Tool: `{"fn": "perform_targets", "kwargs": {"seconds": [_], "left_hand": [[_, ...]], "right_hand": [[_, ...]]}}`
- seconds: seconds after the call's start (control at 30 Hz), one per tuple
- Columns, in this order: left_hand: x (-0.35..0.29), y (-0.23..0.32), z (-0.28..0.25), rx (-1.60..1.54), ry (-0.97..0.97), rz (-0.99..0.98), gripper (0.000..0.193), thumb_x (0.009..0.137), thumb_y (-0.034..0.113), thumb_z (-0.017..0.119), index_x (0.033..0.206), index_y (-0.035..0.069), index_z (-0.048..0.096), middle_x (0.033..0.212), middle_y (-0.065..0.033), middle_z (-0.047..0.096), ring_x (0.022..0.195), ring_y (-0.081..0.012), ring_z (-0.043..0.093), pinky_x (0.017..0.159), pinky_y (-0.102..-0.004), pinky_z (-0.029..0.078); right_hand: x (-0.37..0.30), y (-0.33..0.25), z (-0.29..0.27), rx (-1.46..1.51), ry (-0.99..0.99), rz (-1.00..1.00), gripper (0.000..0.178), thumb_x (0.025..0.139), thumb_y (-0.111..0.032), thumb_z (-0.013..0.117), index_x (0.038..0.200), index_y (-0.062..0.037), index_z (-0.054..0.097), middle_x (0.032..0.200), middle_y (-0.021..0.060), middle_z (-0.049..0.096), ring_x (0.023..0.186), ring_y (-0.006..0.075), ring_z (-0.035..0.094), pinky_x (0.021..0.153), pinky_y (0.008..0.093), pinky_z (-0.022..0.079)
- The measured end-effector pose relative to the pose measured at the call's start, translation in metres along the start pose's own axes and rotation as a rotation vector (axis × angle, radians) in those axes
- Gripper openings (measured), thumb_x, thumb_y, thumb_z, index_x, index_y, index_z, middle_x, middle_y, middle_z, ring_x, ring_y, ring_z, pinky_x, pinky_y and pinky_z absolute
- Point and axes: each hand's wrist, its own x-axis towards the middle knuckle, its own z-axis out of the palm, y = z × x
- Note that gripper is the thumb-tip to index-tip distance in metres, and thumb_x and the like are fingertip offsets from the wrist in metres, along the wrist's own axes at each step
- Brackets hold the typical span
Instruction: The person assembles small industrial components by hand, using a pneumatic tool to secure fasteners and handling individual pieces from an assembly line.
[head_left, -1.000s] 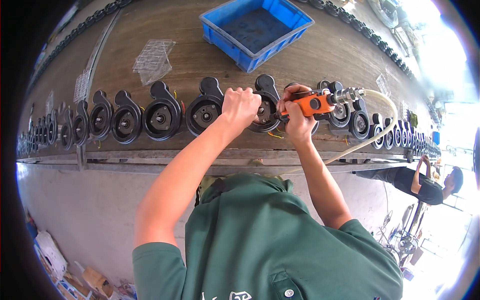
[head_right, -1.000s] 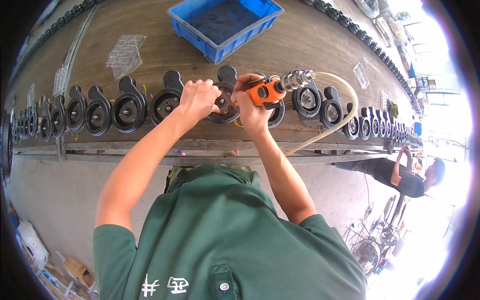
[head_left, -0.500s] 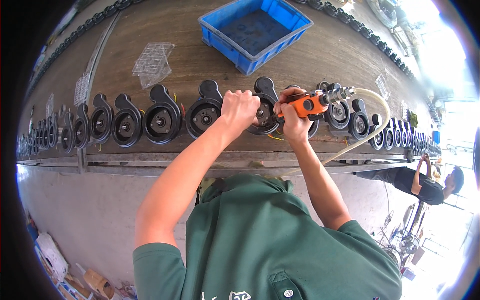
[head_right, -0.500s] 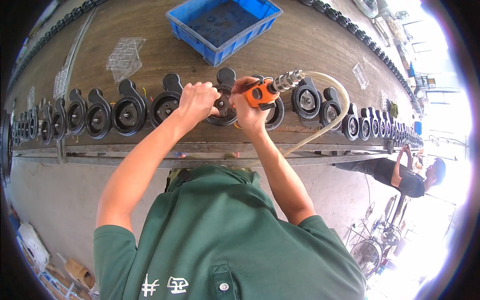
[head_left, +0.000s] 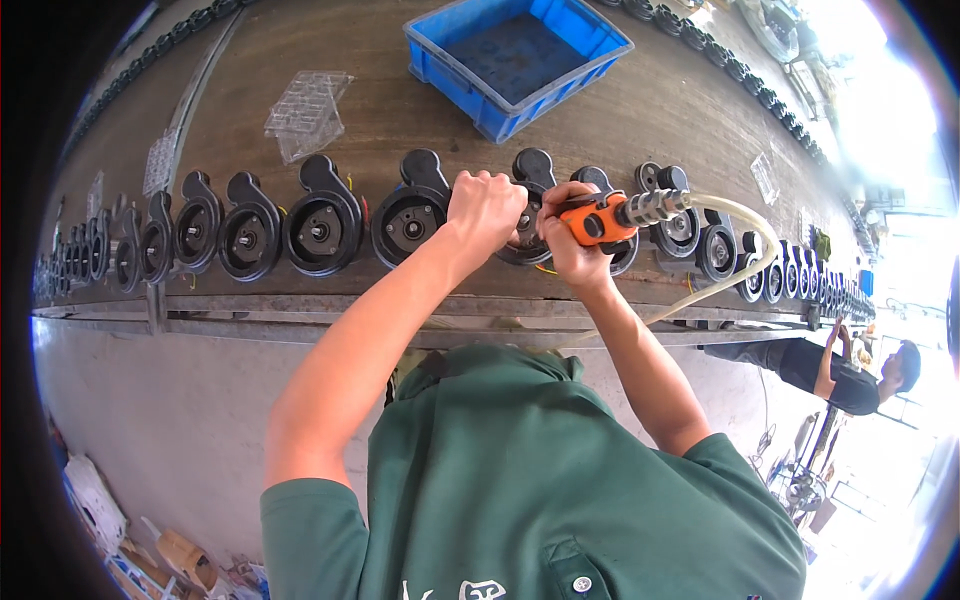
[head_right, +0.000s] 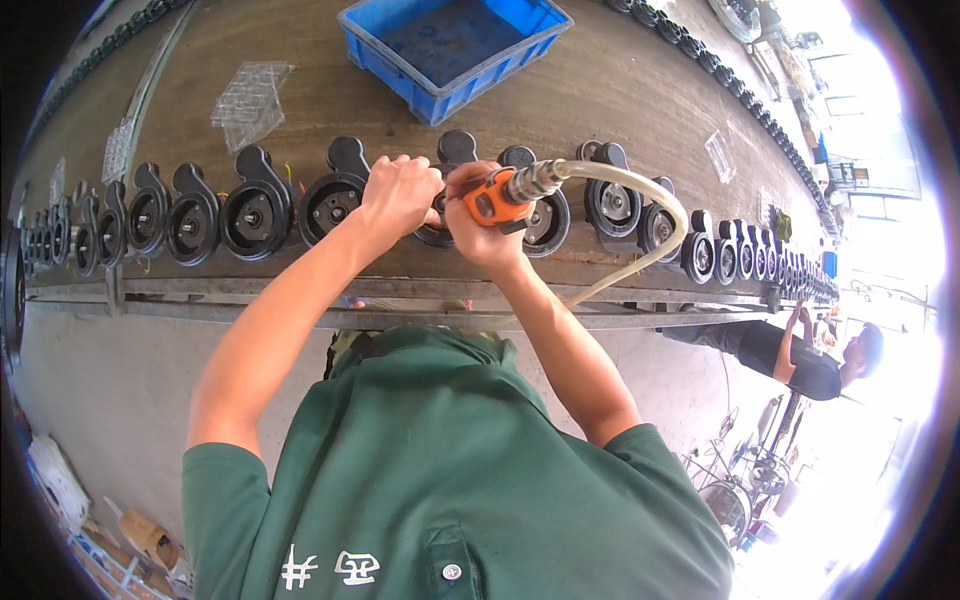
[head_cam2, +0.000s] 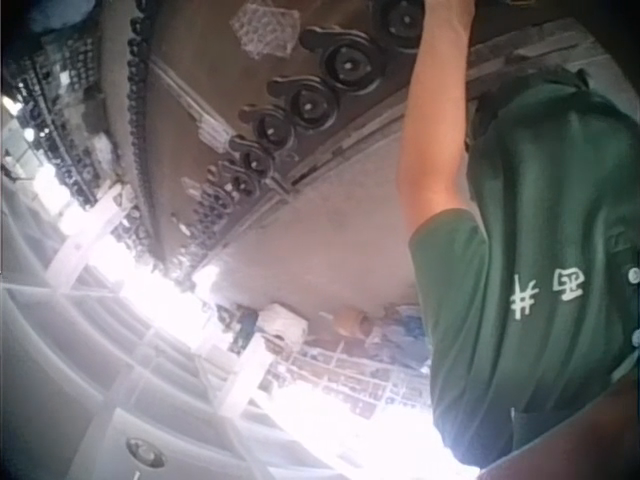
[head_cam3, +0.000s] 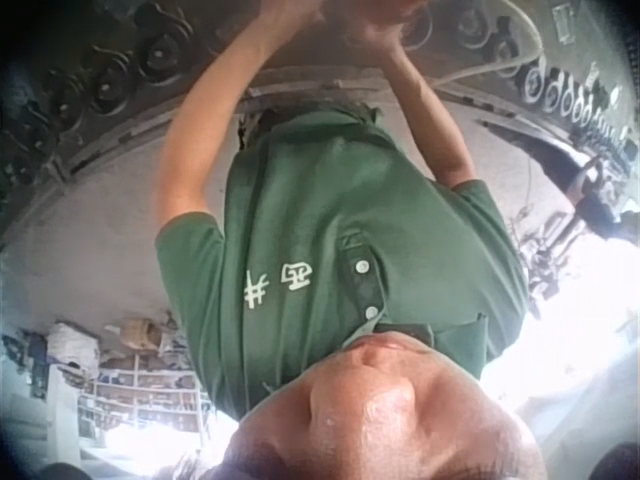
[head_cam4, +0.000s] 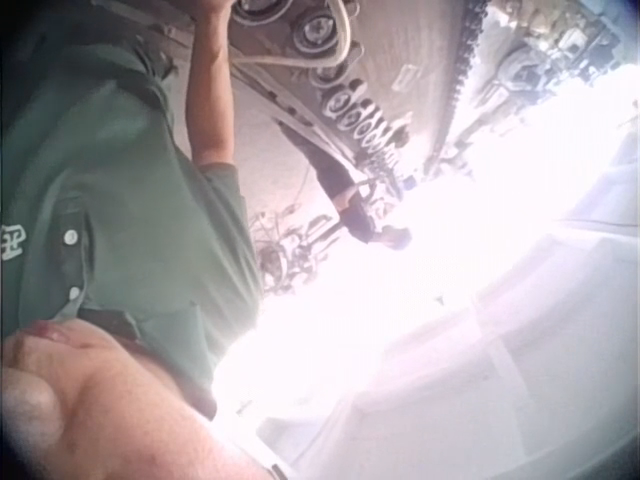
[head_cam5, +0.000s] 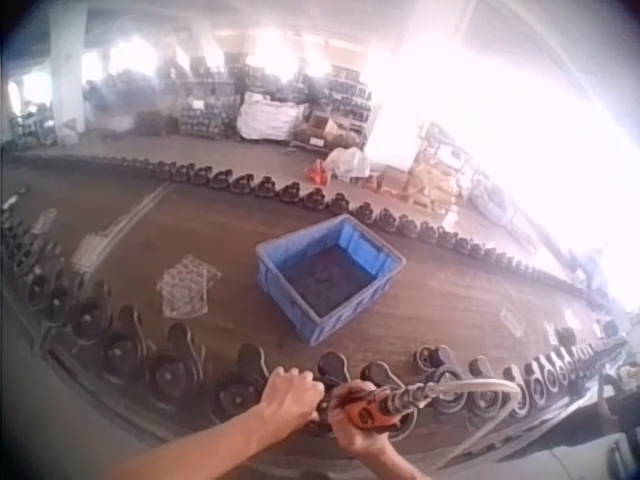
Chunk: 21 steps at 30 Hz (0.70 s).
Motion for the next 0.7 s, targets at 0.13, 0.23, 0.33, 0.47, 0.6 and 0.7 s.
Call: {"fn": "perform_targets", "kwargs": {"seconds": [0.13, 0.23, 0.33, 0.47, 0.6, 0.7], "left_hand": [[0.001, 0.0, 0.0, 0.005, 0.011, 0.002, 0.041, 0.065, 0.041, 0.094, 0.089, 0.013, 0.076, 0.093, -0.005, 0.073, 0.094, -0.028, 0.074, 0.08, -0.0434, 0.058], [0.001, 0.0, 0.0, 0.016, 0.028, 0.013, 0.041, 0.065, 0.041, 0.094, 0.09, 0.013, 0.076, 0.093, -0.0053, 0.073, 0.094, -0.028, 0.074, 0.08, -0.0436, 0.058], [0.001, -0.002, 0.0, -0.016, 0.035, 0.0, 0.04, 0.066, 0.04, 0.094, 0.092, 0.014, 0.077, 0.093, -0.0062, 0.073, 0.094, -0.0289, 0.074, 0.078, -0.0446, 0.059], [-0.002, 0.0, 0.006, -0.048, 0.064, -0.02, 0.038, 0.066, 0.036, 0.094, 0.093, 0.014, 0.079, 0.095, -0.008, 0.074, 0.095, -0.03, 0.074, 0.078, -0.0449, 0.058], [0.0, -0.001, 0.001, -0.055, 0.0, -0.027, 0.038, 0.066, 0.035, 0.095, 0.095, 0.015, 0.081, 0.095, -0.0076, 0.075, 0.095, -0.0293, 0.075, 0.079, -0.0441, 0.058], [0.001, 0.0, -0.002, -0.053, -0.025, -0.045, 0.039, 0.066, 0.035, 0.095, 0.097, 0.016, 0.082, 0.094, -0.0078, 0.075, 0.094, -0.0293, 0.075, 0.079, -0.0439, 0.058]], "right_hand": [[-0.001, -0.004, 0.004, 0.067, 0.01, 0.009, 0.021, 0.08, 0.005, 0.065, 0.1, 0.0005, 0.066, 0.086, 0.0054, 0.067, 0.077, 0.0119, 0.063, 0.071, 0.028, 0.054], [-0.001, 0.003, 0.003, 0.066, 0.02, -0.006, 0.021, 0.08, 0.006, 0.065, 0.1, 0.0009, 0.066, 0.086, 0.0057, 0.067, 0.076, 0.012, 0.064, 0.071, 0.028, 0.054], [0.0, 0.0, 0.002, 0.053, 0.014, 0.007, 0.024, 0.08, 0.007, 0.065, 0.103, 0.0014, 0.067, 0.087, 0.0055, 0.067, 0.078, 0.0121, 0.065, 0.072, 0.0279, 0.054], [0.005, -0.014, -0.002, 0.095, 0.067, -0.061, 0.025, 0.081, 0.006, 0.064, 0.106, 0.0012, 0.065, 0.089, 0.0066, 0.067, 0.076, 0.0117, 0.065, 0.068, 0.0269, 0.054], [0.034, -0.016, -0.002, 0.133, 0.18, -0.098, 0.021, 0.084, 0.008, 0.059, 0.104, 0.0028, 0.062, 0.086, 0.0074, 0.065, 0.068, 0.0115, 0.064, 0.061, 0.0246, 0.052], [0.048, -0.004, -0.008, 0.149, 0.207, -0.092, 0.021, 0.084, 0.008, 0.058, 0.103, 0.0026, 0.062, 0.087, 0.0082, 0.066, 0.068, 0.0119, 0.064, 0.061, 0.0248, 0.052]]}}
